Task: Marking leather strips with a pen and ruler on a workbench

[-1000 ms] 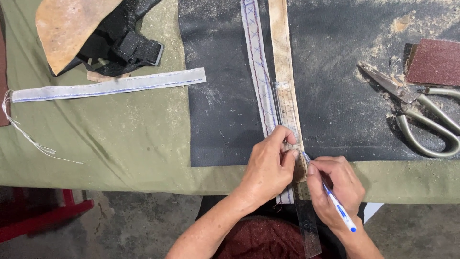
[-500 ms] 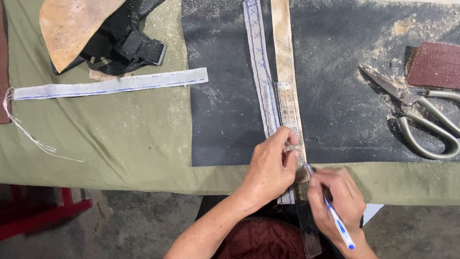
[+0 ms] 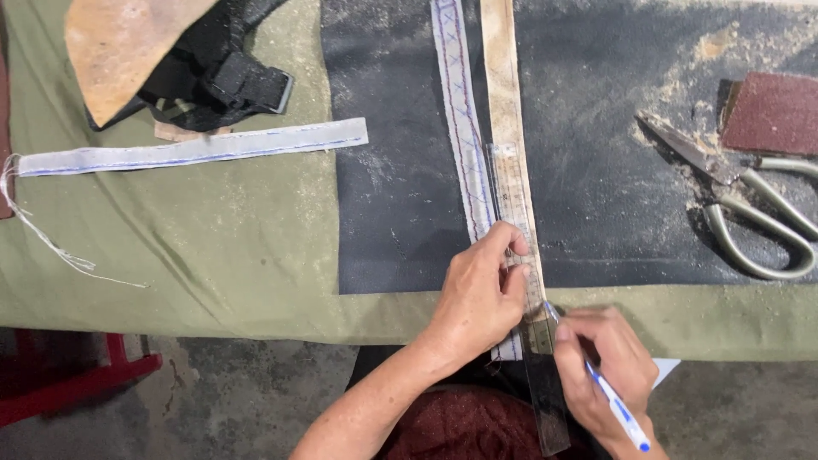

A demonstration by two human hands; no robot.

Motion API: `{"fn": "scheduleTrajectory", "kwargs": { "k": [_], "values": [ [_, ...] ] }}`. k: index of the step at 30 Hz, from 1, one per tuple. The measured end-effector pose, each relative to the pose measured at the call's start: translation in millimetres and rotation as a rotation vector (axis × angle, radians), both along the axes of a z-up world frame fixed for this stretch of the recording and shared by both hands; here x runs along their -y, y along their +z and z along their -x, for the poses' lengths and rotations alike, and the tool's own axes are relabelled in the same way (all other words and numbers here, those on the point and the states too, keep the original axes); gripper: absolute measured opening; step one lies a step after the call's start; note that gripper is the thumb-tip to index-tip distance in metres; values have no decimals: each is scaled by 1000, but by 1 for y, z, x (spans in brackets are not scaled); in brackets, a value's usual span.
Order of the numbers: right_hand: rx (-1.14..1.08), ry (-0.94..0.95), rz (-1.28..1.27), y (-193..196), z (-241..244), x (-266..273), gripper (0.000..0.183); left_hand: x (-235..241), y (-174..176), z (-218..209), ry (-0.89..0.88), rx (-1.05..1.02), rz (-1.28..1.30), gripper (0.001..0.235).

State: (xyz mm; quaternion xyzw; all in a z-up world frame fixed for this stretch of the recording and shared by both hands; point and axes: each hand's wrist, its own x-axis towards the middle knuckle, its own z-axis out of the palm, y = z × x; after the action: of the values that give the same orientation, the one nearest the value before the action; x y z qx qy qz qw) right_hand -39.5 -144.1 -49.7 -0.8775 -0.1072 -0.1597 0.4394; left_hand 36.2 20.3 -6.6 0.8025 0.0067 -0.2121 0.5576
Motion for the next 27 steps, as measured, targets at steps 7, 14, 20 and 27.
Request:
{"fn": "scheduleTrajectory", "kwargs": {
  "k": [7,14,20,27],
  "values": [
    [-28,-23,-7,4,4,0,12,1,0,1,0,-16,-28,17],
    [15,16,-10,6,2,-3,12,2,0,2,-6,5,-20,17],
    [-136,-115,10,19,38,0,12,0,0,3,-2,-42,1,18],
    [-146,-387,-73,20,60,15,34,-26,9,9,127,-258,167,14]
  ]
}}
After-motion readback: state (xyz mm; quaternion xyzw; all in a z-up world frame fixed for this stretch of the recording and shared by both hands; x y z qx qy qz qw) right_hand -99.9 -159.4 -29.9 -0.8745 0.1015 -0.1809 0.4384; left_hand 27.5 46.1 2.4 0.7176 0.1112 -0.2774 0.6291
